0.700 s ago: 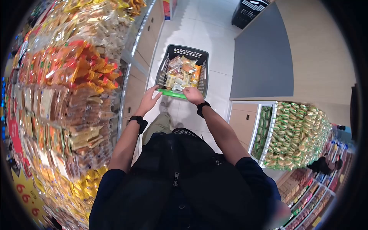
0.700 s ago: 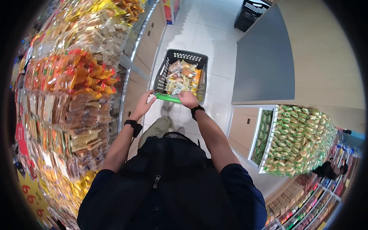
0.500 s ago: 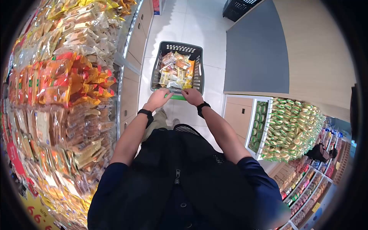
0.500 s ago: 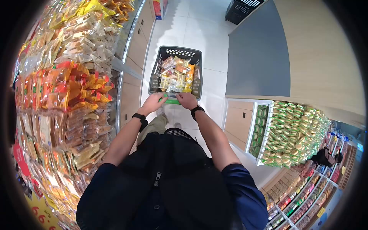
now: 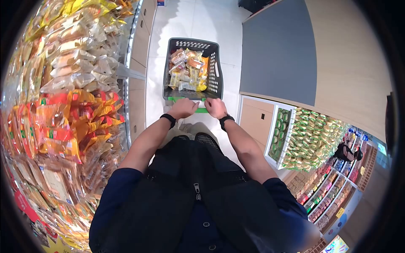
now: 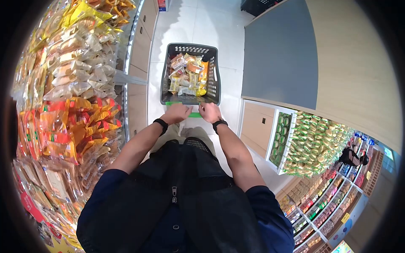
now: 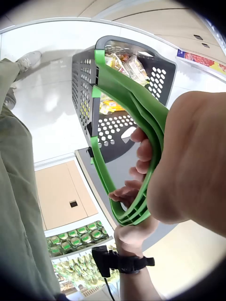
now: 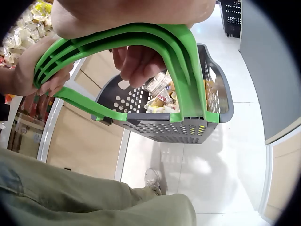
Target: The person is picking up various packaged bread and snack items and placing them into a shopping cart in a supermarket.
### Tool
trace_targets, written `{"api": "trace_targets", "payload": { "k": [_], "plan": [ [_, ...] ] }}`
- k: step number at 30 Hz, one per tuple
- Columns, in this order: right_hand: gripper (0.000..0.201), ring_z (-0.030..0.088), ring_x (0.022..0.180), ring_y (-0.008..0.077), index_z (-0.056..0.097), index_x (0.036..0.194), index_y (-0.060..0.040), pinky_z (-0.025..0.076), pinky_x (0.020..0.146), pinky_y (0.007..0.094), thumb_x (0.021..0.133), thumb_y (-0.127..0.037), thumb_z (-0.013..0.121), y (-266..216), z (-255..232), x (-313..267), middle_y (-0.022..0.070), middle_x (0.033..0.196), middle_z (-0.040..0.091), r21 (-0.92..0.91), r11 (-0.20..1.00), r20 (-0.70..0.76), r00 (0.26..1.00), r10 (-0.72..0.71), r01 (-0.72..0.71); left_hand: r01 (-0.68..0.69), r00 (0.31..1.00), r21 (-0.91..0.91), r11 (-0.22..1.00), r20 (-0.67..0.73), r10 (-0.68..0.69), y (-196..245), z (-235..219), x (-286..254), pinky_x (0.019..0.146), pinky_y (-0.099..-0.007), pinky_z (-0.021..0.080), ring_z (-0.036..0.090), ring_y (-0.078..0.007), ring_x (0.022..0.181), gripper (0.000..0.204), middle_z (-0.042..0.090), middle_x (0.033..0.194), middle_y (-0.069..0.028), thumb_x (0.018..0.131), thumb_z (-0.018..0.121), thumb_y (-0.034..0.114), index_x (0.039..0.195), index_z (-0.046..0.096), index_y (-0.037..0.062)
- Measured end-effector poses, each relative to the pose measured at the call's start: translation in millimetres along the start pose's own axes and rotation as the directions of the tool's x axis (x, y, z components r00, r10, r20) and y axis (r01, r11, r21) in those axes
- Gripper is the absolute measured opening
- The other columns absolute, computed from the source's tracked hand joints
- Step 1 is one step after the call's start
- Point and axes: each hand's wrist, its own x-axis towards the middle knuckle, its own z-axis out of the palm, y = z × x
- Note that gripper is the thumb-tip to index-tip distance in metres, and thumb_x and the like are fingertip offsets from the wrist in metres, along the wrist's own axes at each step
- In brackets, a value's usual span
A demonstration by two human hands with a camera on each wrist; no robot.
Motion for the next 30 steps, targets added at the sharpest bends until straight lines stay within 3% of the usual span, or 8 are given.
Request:
{"api": "trace_targets", "payload": {
  "k": [2,4,10,16,22,25,30],
  "plan": [
    [0.025,0.064,0.076,0.0430,0.069,0.085,-0.0067,0.052,0.070,0.0521,0.091,-0.027,0.056,3.4,-2.3,9.2,0.0222,0.076,0.065,0.038,0.999,-0.014,1.000,0.001,-0.001,-0.008,1.000,-0.034,0.999,0.001,0.008,0.0,-7.8,5.9,0.074,-0.0520,0.052,0.064,-0.0438,0.074,0.055,0.067,0.077,-0.0222,0.100,0.040,0.042,0.075,0.073,0.0060],
    [0.024,0.066,0.072,0.0410,0.070,0.083,-0.0074,0.053,0.070,0.0507,0.088,-0.028,0.060,9.1,-10.2,28.8,0.0192,0.075,0.068,0.037,0.999,-0.016,1.000,-0.003,0.004,0.070,0.996,-0.074,0.995,-0.049,-0.074,-1.3,-16.6,21.4,0.074,-0.0514,0.052,0.065,-0.0434,0.076,0.053,0.067,0.078,-0.0220,0.099,0.042,0.043,0.075,0.073,0.0078],
    [0.028,0.062,0.073,0.0418,0.067,0.082,-0.0061,0.048,0.068,0.0531,0.091,-0.029,0.055,24.4,-40.5,92.7,0.0194,0.074,0.065,0.062,0.989,-0.081,0.989,-0.126,0.131,0.032,0.985,-0.040,0.999,-0.168,-0.038,-12.9,-47.2,73.4,0.070,-0.0504,0.052,0.063,-0.0445,0.072,0.045,0.064,0.072,-0.0233,0.096,0.048,0.039,0.076,0.072,0.0061],
    [0.029,0.065,0.076,0.0402,0.070,0.086,-0.0080,0.051,0.071,0.0508,0.090,-0.033,0.055,35.2,-75.7,137.9,0.0180,0.076,0.068,0.064,0.990,-0.095,0.988,-0.119,0.126,0.145,0.966,-0.045,0.988,-0.208,-0.151,3.9,-83.5,118.5,0.072,-0.0517,0.052,0.064,-0.0455,0.073,0.047,0.065,0.072,-0.0250,0.096,0.048,0.039,0.076,0.072,0.0039],
    [0.027,0.067,0.080,0.0376,0.073,0.090,-0.0115,0.054,0.075,0.0485,0.087,-0.034,0.058,51.7,-113.3,183.4,0.0141,0.084,0.071,0.129,0.983,0.045,0.990,-0.134,0.128,0.325,0.939,0.076,0.943,-0.143,-0.312,18.5,-108.8,171.1,0.079,-0.0522,0.054,0.067,-0.0439,0.079,0.049,0.068,0.080,-0.0263,0.096,0.045,0.040,0.082,0.075,0.0034],
    [0.028,0.068,0.085,0.0373,0.073,0.094,-0.0110,0.054,0.079,0.0477,0.088,-0.034,0.059,52.9,-129.4,199.5,0.0156,0.089,0.072,0.177,0.979,0.090,0.989,-0.116,0.099,0.461,0.868,-0.002,0.888,-0.209,-0.451,13.8,-108.0,190.2,0.083,-0.0513,0.053,0.067,-0.0449,0.084,0.049,0.068,0.085,-0.0282,0.096,0.045,0.040,0.083,0.075,0.0030],
    [0.029,0.067,0.089,0.0396,0.074,0.100,-0.0112,0.054,0.084,0.0480,0.089,-0.034,0.059,57.2,-151.0,223.1,0.0187,0.094,0.071,0.203,0.977,0.195,0.975,-0.107,0.067,0.476,0.860,-0.040,0.878,-0.186,-0.475,23.2,-129.8,210.0,0.081,-0.0517,0.052,0.066,-0.0449,0.081,0.049,0.066,0.079,-0.0280,0.096,0.046,0.040,0.076,0.073,0.0034]
  ]
}}
